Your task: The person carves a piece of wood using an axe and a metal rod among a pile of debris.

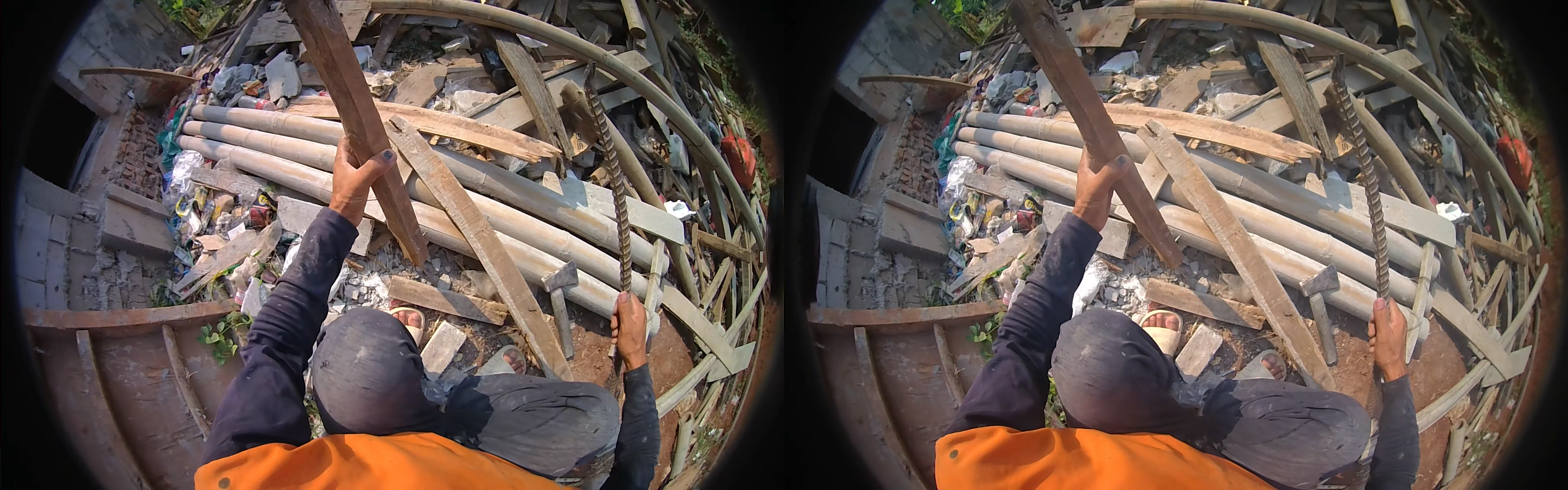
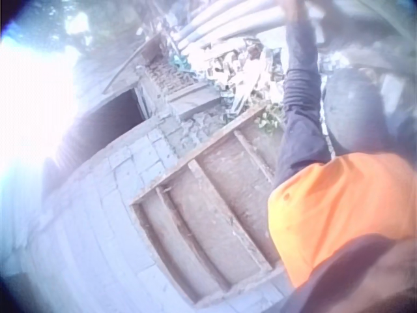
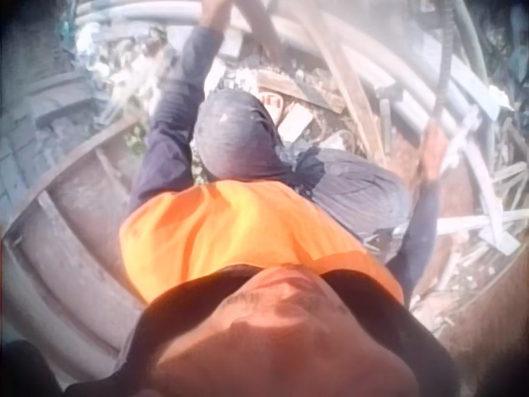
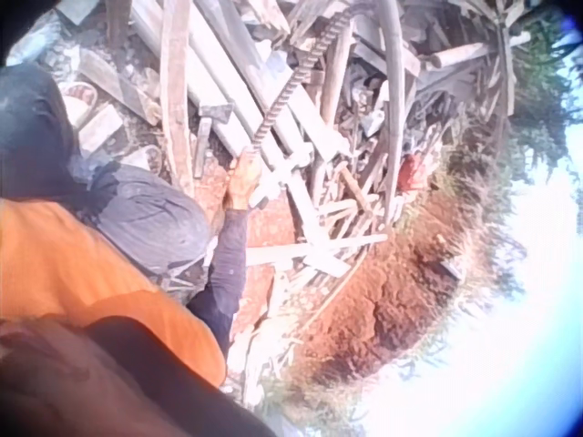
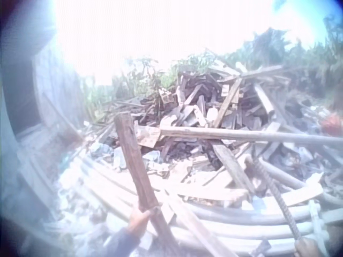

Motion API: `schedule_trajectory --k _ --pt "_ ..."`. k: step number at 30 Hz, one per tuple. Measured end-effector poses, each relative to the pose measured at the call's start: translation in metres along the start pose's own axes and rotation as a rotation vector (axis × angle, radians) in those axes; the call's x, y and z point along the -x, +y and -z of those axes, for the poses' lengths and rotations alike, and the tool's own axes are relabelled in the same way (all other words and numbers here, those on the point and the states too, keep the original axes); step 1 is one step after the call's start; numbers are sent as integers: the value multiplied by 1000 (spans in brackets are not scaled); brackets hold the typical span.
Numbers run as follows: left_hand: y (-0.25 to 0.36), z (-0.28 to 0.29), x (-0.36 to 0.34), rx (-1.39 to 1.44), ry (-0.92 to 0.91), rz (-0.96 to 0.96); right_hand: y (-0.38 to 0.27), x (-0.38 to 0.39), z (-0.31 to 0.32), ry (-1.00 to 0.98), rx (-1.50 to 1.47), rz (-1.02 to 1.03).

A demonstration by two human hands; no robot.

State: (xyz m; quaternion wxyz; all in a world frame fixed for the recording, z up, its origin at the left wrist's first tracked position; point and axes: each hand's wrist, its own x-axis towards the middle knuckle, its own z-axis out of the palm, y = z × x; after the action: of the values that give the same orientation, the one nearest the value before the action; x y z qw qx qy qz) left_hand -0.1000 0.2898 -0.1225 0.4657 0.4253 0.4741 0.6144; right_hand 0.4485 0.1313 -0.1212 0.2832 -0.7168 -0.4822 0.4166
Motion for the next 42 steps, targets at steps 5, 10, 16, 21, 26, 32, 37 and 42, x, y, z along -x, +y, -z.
schedule_trajectory --k 5,10,16,21,26,32,37,42 --pt "-8 -5 7 -67 -22 -37 -74 29 -3 12 250 386" --pt "-14 8 34 -106 -41 58 -170 62 -20 -21 445 489" --pt "-27 15 43 -40 -10 25 -199 66 -21 -49 634 543" --pt "-29 20 46 -87 -32 29 -211 76 -27 -55 635 529" --pt "-41 21 48 -63 -29 21 -209 83 -34 19 603 524" --pt "-53 29 52 -127 -58 100 -220 82 -32 13 688 527" --pt "-42 24 50 -56 -77 120 -215 73 -49 -62 607 490" --pt "-55 19 56 106 -44 111 -196 37 -111 -248 488 481"
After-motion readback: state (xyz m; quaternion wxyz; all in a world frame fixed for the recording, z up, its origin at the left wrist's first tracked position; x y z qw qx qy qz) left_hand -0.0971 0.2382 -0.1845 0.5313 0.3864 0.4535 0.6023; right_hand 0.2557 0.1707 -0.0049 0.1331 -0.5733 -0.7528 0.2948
